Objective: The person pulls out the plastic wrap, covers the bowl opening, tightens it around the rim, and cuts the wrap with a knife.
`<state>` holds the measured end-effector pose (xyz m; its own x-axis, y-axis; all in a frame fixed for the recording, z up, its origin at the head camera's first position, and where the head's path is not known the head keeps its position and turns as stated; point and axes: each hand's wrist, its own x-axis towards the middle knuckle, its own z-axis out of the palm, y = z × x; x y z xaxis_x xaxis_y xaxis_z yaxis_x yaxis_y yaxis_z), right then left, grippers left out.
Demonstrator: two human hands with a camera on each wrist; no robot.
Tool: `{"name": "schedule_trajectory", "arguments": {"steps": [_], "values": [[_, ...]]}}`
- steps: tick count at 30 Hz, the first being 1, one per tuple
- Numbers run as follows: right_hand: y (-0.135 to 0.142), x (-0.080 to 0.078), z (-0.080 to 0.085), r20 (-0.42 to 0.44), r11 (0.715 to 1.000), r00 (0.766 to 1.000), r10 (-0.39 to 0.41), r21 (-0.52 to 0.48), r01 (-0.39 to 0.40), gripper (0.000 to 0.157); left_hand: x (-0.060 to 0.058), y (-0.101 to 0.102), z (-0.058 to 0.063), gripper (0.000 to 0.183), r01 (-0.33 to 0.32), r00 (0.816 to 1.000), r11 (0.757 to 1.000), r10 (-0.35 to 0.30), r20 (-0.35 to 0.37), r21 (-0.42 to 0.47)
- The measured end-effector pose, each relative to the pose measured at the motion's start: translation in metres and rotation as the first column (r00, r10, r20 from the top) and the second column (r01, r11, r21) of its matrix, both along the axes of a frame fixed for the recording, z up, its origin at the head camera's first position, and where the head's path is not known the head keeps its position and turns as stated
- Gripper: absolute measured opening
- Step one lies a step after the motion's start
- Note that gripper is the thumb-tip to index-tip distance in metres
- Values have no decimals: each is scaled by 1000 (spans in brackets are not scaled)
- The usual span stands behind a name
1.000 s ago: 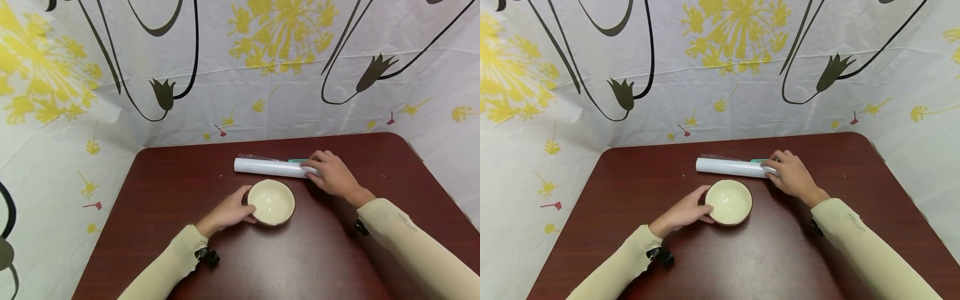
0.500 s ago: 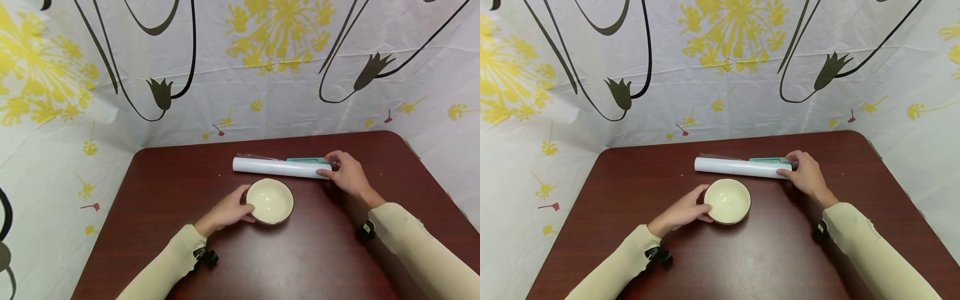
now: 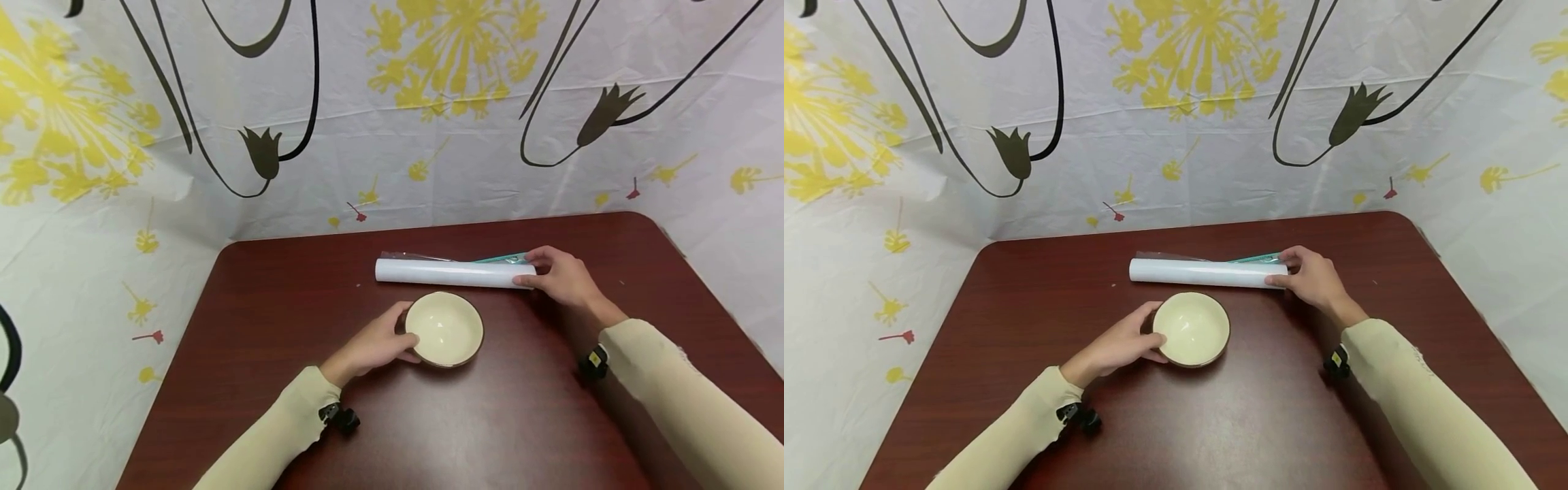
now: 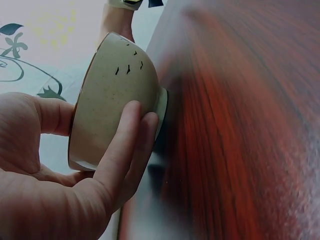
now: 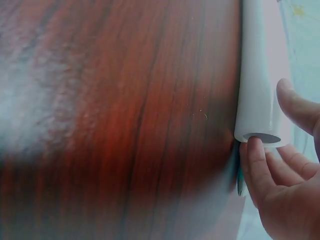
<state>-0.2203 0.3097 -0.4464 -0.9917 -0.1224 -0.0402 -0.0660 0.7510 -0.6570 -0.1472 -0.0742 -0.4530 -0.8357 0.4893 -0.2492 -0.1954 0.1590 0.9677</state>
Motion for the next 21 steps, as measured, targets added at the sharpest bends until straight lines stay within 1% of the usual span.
{"name": "schedule_trajectory", "arguments": {"steps": [7,13,17,21], "values": [[-3,-12,-2,-13,999,999,36,-2,-36,59,1,3,1,67,-4,1000,1000,4,9,6],[-6,-22,-3,-12,996,997,80,-40,-81,52,2,3,1,69,-9,1000,999,8,23,35],[-9,-26,-2,-6,993,995,100,-65,-100,51,3,4,-1,69,-12,1000,999,10,29,46],[-12,-28,-2,4,991,994,114,-65,-113,52,3,3,-3,69,-7,1000,999,6,27,48]]}}
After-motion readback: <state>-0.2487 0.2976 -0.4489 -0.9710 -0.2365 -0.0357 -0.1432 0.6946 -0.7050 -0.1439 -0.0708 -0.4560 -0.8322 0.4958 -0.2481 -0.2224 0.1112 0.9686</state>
